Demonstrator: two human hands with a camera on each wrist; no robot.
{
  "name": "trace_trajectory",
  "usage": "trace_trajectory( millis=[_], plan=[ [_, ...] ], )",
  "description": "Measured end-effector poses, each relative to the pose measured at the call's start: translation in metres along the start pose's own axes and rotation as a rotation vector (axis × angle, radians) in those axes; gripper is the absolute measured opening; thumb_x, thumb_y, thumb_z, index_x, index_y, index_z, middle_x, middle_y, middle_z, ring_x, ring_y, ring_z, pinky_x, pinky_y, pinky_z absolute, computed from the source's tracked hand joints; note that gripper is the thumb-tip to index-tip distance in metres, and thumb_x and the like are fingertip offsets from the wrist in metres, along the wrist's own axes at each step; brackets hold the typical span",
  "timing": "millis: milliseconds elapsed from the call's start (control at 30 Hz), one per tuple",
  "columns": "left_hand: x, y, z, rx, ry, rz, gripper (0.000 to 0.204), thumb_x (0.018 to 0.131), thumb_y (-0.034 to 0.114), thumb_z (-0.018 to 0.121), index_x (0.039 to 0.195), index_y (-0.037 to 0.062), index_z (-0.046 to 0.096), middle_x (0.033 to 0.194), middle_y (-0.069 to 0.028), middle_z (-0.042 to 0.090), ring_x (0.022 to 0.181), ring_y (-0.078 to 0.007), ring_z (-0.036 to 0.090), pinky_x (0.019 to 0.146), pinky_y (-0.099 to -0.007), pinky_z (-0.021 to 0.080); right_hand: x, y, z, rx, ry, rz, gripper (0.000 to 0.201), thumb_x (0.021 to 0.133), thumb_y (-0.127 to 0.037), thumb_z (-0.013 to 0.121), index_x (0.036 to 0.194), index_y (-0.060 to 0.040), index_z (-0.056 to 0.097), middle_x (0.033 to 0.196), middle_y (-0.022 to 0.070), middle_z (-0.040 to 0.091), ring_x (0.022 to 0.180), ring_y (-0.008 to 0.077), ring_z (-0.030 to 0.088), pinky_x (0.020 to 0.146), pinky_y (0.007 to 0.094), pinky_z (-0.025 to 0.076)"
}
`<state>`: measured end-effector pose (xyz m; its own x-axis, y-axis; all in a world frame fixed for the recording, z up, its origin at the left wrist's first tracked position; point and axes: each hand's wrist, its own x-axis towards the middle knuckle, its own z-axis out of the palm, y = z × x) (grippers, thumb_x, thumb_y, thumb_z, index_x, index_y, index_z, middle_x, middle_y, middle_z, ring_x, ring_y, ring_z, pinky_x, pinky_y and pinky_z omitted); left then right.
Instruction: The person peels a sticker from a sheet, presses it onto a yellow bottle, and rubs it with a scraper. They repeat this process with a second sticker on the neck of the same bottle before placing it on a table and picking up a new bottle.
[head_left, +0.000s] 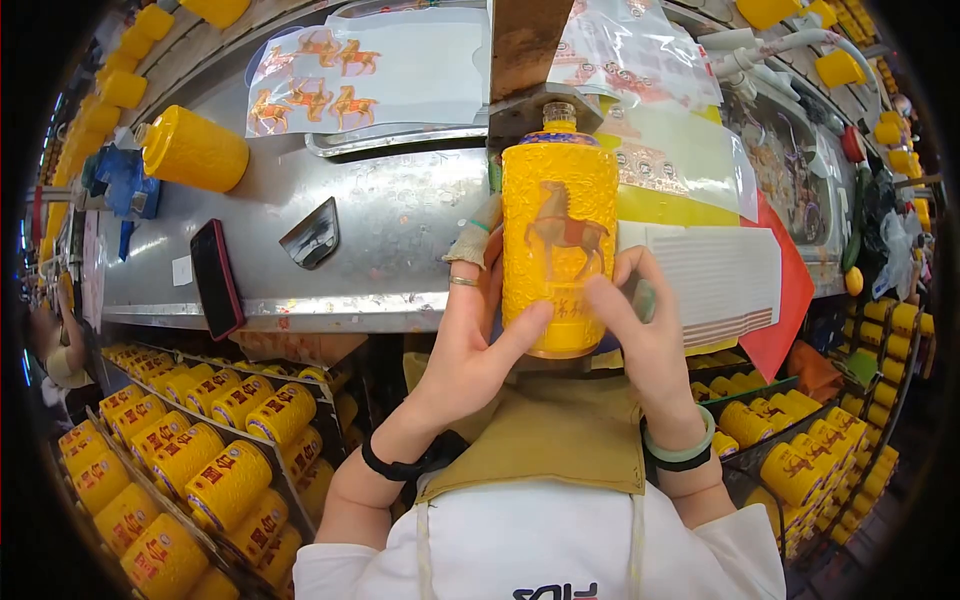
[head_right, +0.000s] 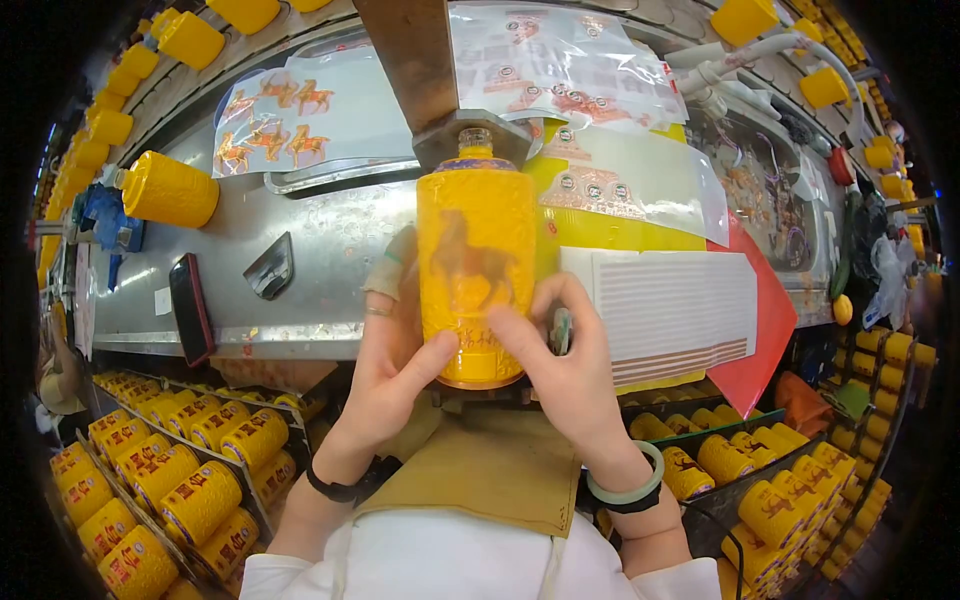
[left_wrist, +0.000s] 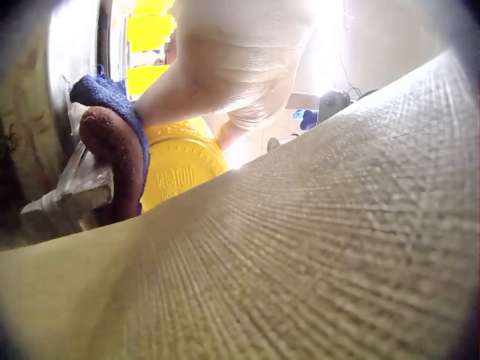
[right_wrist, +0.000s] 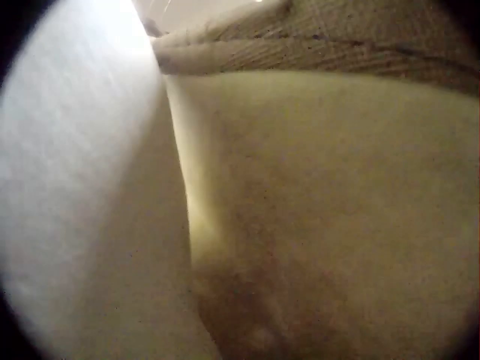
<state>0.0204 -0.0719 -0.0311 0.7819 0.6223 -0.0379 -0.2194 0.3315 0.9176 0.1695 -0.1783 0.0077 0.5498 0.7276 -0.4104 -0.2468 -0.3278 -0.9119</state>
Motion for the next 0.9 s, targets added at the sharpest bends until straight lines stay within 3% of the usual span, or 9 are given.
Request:
trace_trajectory(
  millis=[200, 300, 900],
  plan=[
    [0.000, 0.003, -0.003, -0.076, 0.000, 0.009, 0.087, 0.099, 0.000, 0.060, 0.166, 0.0022, 0.005, 0.167, -0.0187, 0.020, 0.157, -0.0291, 0.022, 0.128, -0.0437, 0.019, -0.003, 0.007, -0.015, 0.089, -0.093, 0.016, 0.024, 0.099, -0.019, 0.075, 0.100, -0.0071, 0.054, 0.090, -0.0039, 0.049, 0.087, 0.0061, 0.046, 0.081, 0.0233, 0.040],
    [0.000, 0.004, -0.001, -0.087, 0.001, -0.001, 0.086, 0.099, -0.001, 0.060, 0.166, 0.0019, 0.005, 0.168, -0.0183, 0.020, 0.158, -0.0292, 0.021, 0.128, -0.0441, 0.018, -0.003, 0.010, -0.013, 0.041, -0.104, -0.106, 0.026, 0.097, -0.019, 0.077, 0.100, -0.0071, 0.053, 0.091, -0.0036, 0.049, 0.086, 0.0068, 0.046, 0.080, 0.0232, 0.040],
    [-0.001, -0.001, 0.000, -0.027, 0.015, 0.012, 0.087, 0.099, 0.000, 0.062, 0.166, 0.0014, 0.007, 0.168, -0.0181, 0.020, 0.157, -0.0302, 0.022, 0.128, -0.0446, 0.019, -0.001, 0.014, -0.011, -0.044, -0.098, -0.153, 0.032, 0.093, -0.018, 0.081, 0.101, -0.0070, 0.052, 0.091, -0.0027, 0.051, 0.081, 0.0074, 0.046, 0.075, 0.0226, 0.041]
  ],
)
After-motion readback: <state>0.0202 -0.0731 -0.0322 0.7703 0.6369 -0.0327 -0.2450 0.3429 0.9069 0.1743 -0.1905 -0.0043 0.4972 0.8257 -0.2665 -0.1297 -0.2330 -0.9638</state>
